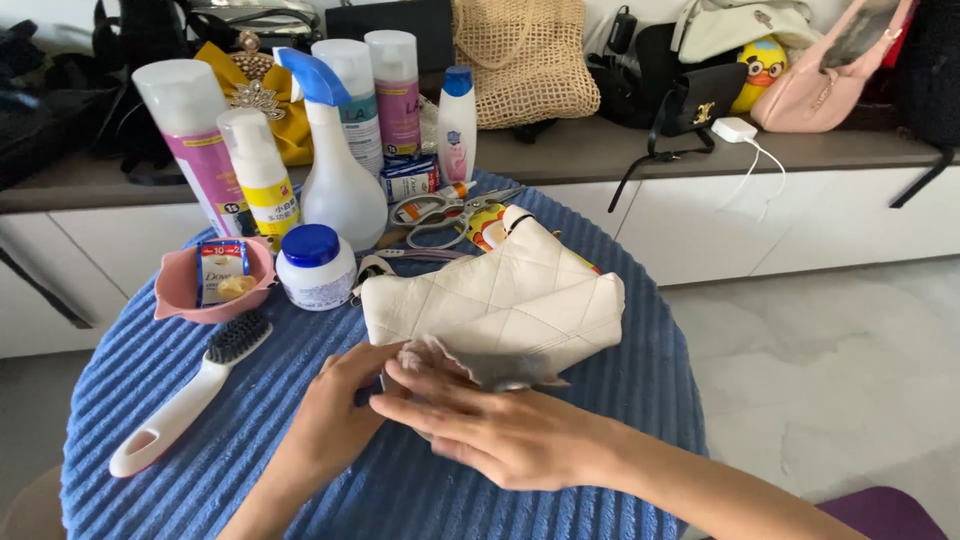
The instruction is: Polishing a white quilted leather bag with a damp cloth at a workshop table.
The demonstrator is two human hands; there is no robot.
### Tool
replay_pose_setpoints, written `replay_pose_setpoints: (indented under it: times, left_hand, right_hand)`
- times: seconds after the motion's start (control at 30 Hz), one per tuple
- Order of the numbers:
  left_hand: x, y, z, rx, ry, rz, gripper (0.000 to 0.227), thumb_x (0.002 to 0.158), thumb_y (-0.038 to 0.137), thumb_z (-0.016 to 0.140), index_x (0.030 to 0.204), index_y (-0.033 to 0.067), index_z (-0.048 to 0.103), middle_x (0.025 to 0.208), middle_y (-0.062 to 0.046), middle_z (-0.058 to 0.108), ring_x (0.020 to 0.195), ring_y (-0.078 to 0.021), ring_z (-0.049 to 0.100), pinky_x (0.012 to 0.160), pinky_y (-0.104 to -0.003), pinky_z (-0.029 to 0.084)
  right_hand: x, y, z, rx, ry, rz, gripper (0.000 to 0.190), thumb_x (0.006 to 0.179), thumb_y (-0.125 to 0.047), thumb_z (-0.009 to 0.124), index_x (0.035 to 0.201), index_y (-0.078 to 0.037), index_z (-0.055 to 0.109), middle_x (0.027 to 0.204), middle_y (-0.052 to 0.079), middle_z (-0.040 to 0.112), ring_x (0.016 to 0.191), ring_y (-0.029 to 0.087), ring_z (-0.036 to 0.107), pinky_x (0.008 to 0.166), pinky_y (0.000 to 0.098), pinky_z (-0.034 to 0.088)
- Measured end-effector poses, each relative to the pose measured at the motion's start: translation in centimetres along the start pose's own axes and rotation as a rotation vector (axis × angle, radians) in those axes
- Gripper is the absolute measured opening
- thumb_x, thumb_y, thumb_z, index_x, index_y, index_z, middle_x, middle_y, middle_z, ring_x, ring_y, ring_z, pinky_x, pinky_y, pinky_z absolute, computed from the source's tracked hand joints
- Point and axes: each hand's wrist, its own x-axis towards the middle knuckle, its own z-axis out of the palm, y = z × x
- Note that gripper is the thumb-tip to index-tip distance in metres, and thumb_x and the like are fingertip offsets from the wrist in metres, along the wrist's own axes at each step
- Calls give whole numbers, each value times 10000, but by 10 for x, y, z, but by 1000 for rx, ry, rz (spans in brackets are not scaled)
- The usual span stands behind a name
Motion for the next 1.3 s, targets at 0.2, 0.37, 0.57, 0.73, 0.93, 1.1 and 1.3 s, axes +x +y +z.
replay_pose_setpoints:
  times: [0.2,0.37,0.57,0.73,0.93,1.1,1.3]
  left_hand:
    - [-3,37,-15,-149,-5,-266,197,890,306,743,942,171,878,832,44,766,731,-90,605,741,-282,459]
    - [-2,20,-9,-73,0,-161,228,929,316,735,800,134,779,717,38,636,646,-126,461,663,-314,384]
    - [-2,18,-6,-54,32,-155,305,928,307,740,695,117,691,664,19,596,619,-137,442,659,-317,379]
    - [-2,7,1,-13,12,-115,337,966,338,705,699,143,641,672,30,560,623,-130,498,788,-302,395]
    - [-3,12,1,29,9,-177,278,957,360,694,776,150,680,754,44,628,685,-148,527,905,-309,401]
    - [-3,17,-1,37,-20,-256,302,968,372,684,772,143,677,774,27,629,761,-166,533,904,-310,413]
    - [-4,4,3,78,1,-136,238,946,255,684,753,144,601,729,17,543,703,-171,465,819,-313,387]
  right_hand:
    - [-6,2,-29,-210,109,426,647,933,69,419,1537,-160,395,1667,22,284,1561,304,147,860,382,666]
    - [-51,71,-33,-200,99,775,690,1045,-455,157,1629,-165,-70,1728,23,-129,1579,149,-101,1252,372,-56]
    - [16,-14,-19,44,-129,530,910,922,163,393,1648,-141,-64,929,279,625,585,302,644,454,351,572]
    - [-1,16,2,-109,74,160,681,1000,24,449,1592,-19,115,1651,212,191,1519,337,205,1231,422,216]
    - [-60,67,-24,-139,167,631,559,1039,-136,328,1594,-132,264,1690,78,189,1552,233,175,1269,361,56]
    - [-43,49,-8,-405,287,751,575,1047,-164,376,1596,-129,210,1685,85,129,1546,252,73,1257,454,-33]
    - [5,-2,20,-242,345,140,521,968,70,502,1483,21,439,1494,224,536,1413,382,488,1179,428,393]
